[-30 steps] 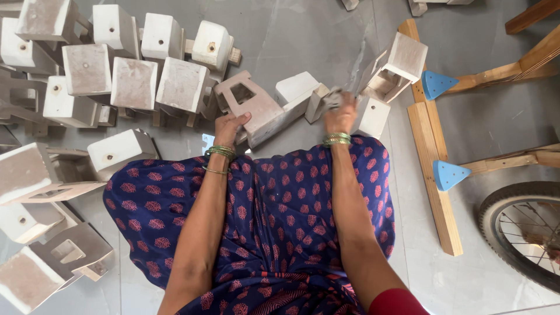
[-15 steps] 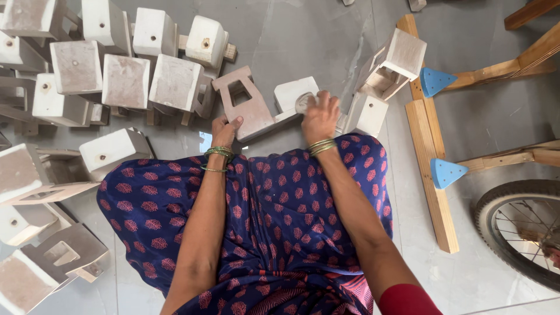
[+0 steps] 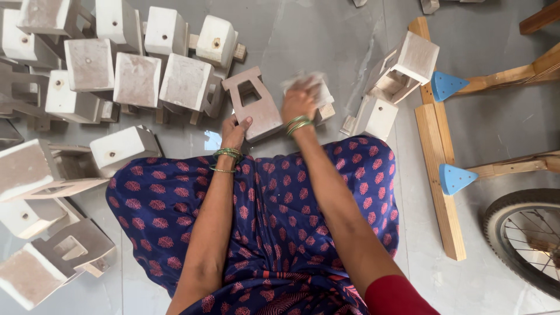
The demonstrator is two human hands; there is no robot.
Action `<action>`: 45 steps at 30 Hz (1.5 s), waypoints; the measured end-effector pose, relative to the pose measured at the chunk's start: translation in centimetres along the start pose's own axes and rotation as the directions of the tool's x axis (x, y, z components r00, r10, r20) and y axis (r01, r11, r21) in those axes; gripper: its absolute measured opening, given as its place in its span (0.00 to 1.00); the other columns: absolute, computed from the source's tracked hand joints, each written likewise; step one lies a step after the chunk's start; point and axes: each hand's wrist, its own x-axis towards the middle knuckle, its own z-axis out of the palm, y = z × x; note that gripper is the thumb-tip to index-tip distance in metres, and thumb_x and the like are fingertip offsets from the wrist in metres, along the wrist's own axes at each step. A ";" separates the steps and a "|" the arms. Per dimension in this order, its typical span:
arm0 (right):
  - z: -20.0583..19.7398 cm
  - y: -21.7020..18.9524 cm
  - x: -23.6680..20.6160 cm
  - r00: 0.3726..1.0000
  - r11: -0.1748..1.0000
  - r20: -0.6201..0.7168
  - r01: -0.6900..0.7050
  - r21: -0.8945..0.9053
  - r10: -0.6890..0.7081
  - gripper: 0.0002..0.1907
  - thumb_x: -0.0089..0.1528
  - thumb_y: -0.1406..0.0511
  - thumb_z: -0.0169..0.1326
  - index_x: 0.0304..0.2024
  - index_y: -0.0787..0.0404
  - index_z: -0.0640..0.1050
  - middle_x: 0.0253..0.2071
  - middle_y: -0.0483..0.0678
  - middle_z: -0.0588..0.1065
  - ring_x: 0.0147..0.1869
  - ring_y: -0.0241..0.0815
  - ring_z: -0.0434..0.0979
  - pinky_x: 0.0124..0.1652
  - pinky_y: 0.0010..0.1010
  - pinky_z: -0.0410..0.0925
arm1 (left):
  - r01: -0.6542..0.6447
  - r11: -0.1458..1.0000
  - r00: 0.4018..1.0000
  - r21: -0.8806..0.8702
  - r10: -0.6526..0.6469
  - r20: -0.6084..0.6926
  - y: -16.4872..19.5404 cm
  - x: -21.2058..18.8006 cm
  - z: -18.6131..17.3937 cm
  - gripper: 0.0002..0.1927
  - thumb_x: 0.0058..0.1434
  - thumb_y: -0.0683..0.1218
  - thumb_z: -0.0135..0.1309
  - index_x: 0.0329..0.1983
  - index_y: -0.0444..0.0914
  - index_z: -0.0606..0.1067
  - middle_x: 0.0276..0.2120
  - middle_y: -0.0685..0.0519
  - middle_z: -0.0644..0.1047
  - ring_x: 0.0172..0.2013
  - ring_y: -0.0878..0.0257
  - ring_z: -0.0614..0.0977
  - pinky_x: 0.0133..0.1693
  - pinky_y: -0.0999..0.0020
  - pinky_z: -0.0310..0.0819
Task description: The person sits on the floor and wipes white wooden box-like objects one at a time with a cloth, turning each piece to clean its surfaces, then sets the wiped piece aside with the finished group and reaches for the next one.
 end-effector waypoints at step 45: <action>-2.3 -1.9 -9.8 0.951 0.656 -0.118 0.285 0.699 -0.287 0.15 0.56 0.75 0.55 0.44 0.57 0.80 0.56 0.51 0.79 0.60 0.55 0.80 0.58 0.43 0.74 | 0.116 0.873 0.991 -0.474 -0.131 0.000 -0.7 0.0 1.7 0.28 0.67 0.60 0.45 0.47 0.31 0.77 0.37 0.53 0.80 0.37 0.64 0.78 0.41 0.67 0.73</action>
